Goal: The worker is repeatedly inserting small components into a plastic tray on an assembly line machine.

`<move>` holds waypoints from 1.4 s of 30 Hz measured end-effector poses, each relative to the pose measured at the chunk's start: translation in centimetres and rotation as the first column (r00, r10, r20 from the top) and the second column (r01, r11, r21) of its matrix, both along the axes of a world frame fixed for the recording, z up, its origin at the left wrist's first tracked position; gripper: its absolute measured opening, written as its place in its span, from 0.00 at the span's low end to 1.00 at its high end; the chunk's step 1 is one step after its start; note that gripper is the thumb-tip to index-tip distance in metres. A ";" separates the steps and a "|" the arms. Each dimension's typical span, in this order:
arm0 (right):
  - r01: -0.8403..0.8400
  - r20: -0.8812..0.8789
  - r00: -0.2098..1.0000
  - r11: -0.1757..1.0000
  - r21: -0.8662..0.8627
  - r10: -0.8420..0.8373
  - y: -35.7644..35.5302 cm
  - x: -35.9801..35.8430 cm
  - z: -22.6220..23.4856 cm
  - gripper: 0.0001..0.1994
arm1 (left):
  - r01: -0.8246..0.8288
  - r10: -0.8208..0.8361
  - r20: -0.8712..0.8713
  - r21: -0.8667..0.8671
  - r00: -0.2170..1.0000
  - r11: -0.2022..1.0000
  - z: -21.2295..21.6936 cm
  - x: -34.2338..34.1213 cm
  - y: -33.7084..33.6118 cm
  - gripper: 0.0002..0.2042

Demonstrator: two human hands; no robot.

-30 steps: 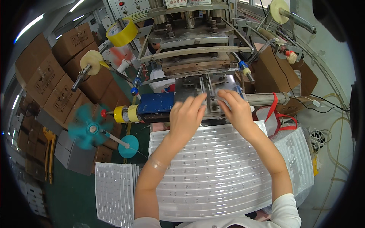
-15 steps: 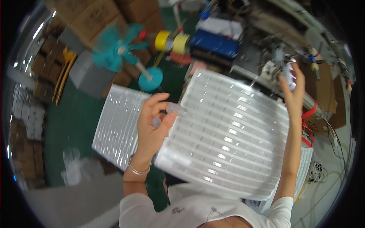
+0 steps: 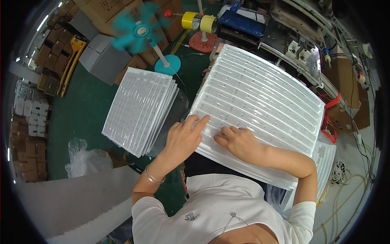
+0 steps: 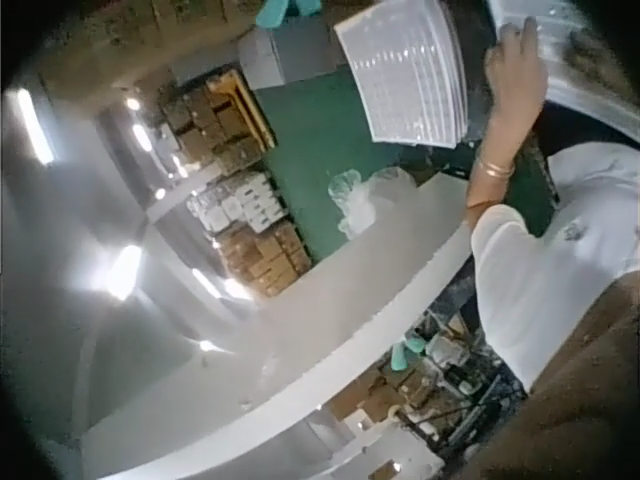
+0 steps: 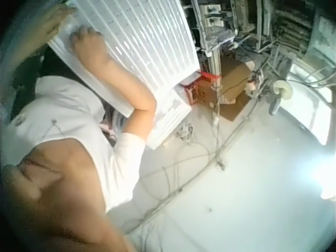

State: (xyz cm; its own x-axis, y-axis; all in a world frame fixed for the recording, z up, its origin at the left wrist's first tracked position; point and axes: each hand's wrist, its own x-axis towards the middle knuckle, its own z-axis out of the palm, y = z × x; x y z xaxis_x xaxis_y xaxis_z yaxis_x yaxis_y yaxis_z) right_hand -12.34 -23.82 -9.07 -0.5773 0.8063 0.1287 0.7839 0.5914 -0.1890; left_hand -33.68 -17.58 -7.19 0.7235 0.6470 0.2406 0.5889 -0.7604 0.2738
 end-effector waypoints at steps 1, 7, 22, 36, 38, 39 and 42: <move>-0.008 -0.025 1.000 1.000 -0.029 0.007 -0.1 0.0 0.0 0.14 | 0.011 -0.011 0.004 0.010 1.000 1.000 -0.1 0.2 -0.3 0.20; 0.151 -0.393 0.899 0.979 -0.137 -0.194 0.9 2.4 5.4 0.13 | 0.094 -0.049 0.317 -0.128 0.947 0.987 -2.8 1.2 -0.9 0.15; 0.623 -0.687 0.531 0.778 -0.079 -0.495 -0.4 16.7 9.0 0.13 | 0.317 -0.296 0.133 -0.191 0.946 0.929 4.7 8.2 6.0 0.20; 0.814 -0.648 0.577 0.410 0.411 -0.496 9.0 23.9 7.4 0.12 | 0.201 -0.411 0.342 0.509 0.845 0.837 5.7 34.7 17.6 0.13; 0.759 -0.591 0.650 0.355 0.547 -0.479 10.9 24.0 7.6 0.11 | 0.241 -0.429 0.396 0.442 0.812 0.864 6.5 31.6 16.1 0.13; 0.758 -0.593 0.651 0.359 0.545 -0.474 11.6 24.0 7.7 0.11 | 0.273 -0.430 0.455 0.371 0.779 0.887 7.1 29.1 15.1 0.12; 0.761 -0.449 0.630 0.389 0.519 -0.633 14.5 24.2 6.5 0.09 | 0.299 -0.354 0.438 0.190 0.826 0.935 7.1 22.0 13.3 0.12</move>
State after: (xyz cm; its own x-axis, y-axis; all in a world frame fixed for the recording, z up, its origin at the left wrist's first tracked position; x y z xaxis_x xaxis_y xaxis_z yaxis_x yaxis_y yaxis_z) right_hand 11.91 -9.35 -2.54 0.2300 0.5934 0.7714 0.9732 -0.1396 -0.1827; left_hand -11.69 -4.31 -0.12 0.6768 0.3427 0.6516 0.1286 -0.9265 0.3537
